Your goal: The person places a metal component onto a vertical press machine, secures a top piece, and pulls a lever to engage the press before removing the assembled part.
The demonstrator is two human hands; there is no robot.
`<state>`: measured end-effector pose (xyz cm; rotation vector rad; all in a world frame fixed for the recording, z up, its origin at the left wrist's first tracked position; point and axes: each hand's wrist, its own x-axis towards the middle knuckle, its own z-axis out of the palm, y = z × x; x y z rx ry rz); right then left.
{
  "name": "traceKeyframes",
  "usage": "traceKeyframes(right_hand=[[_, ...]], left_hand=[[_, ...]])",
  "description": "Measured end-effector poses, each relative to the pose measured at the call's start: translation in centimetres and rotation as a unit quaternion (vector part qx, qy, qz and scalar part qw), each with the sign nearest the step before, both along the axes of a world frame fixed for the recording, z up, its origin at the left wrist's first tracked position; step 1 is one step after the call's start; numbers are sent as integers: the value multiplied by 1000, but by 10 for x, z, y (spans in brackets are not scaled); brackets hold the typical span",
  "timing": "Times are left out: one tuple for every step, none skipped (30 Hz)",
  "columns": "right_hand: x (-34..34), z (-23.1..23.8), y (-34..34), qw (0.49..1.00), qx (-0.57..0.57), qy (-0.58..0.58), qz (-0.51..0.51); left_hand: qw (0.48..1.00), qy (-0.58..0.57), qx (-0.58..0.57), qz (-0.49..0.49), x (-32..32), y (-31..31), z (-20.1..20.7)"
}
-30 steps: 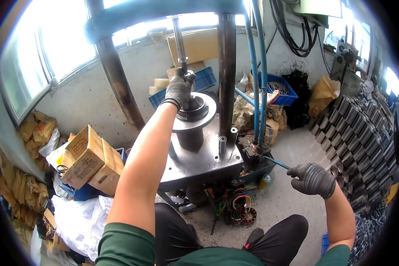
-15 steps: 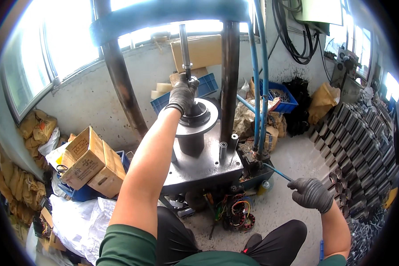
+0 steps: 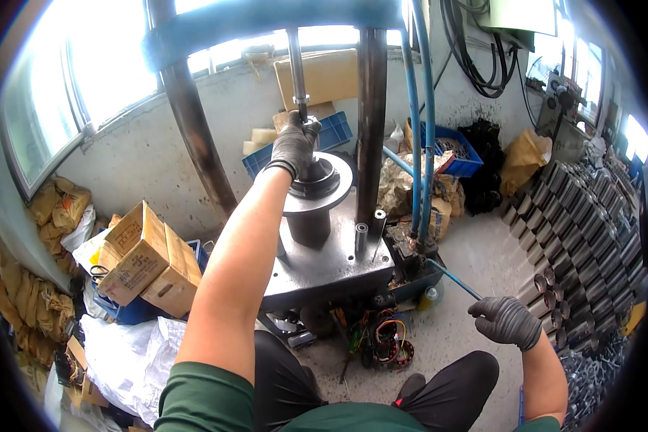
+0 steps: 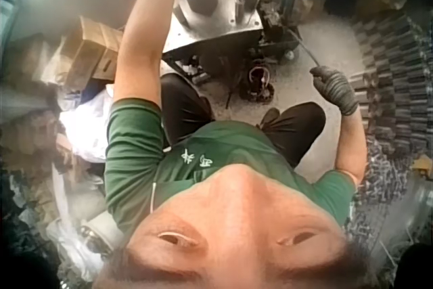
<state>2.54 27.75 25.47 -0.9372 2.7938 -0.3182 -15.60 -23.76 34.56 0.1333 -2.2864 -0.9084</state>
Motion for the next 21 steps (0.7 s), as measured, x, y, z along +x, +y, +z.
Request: traceKeyframes(right_hand=[[1, -3, 3, 999, 23, -4, 22], [3, -3, 3, 998, 46, -8, 44], [4, 1, 2, 990, 123, -61, 31], [3, 2, 1, 990, 122, -55, 32], [2, 2, 0, 991, 122, -48, 33], [3, 7, -3, 997, 65, -48, 6], [5, 12, -4, 999, 10, -47, -25], [1, 4, -1, 999, -33, -19, -27], [2, 3, 1, 1000, -11, -15, -8], [2, 2, 2, 1000, 9, -9, 13], [3, 2, 2, 999, 30, -4, 34], [3, 3, 0, 993, 106, -45, 36], [3, 5, -2, 993, 104, -46, 35], [3, 7, -3, 993, 102, -47, 34], [3, 8, -3, 993, 100, -47, 33], [2, 7, 1, 998, 46, -26, 34], [1, 7, 0, 1000, 10, -24, 12], [0, 6, 0, 1000, 2, -17, 0], [0, 5, 1, 1000, -7, -9, -13], [1, 4, 1, 1000, 24, -19, 4], [3, 3, 2, 998, 56, -29, 21]], left_hand=[[1000, -1, 9, -2, -1, 1, -1], [1000, -6, 15, -14, -1, 1, 0], [1000, -1, 11, -14, -2, 1, 0], [1000, 1, 5, -12, -1, 1, -1], [1000, 3, 0, -9, 0, 1, -2], [1000, 4, -3, -6, 1, 2, -2], [1000, -4, -7, 1, 0, 2, -2], [1000, -4, 0, -5, -1, 3, -2], [1000, -4, 7, -11, -1, 3, -3], [1000, 6, 1, -12, -3, 1, -2], [1000, 7, 1, -13, -4, -1, -3], [1000, 9, 2, -15, -4, -3, -4], [1000, 11, 2, -17, -4, -3, -4], [1000, 4, -4, -10, -4, -4, -4], [1000, 0, 9, -9, -4, -3, -4], [1000, -4, 22, -9, -4, 0, -3], [999, -9, 35, -9, -2, 3, -1], [999, -3, 37, -12, -2, 5, -1], [999, -2, 40, -11, 0, 6, 0], [999, -1, 43, -11, 1, 8, 0], [999, 0, 46, -11, 2, 9, 1]])
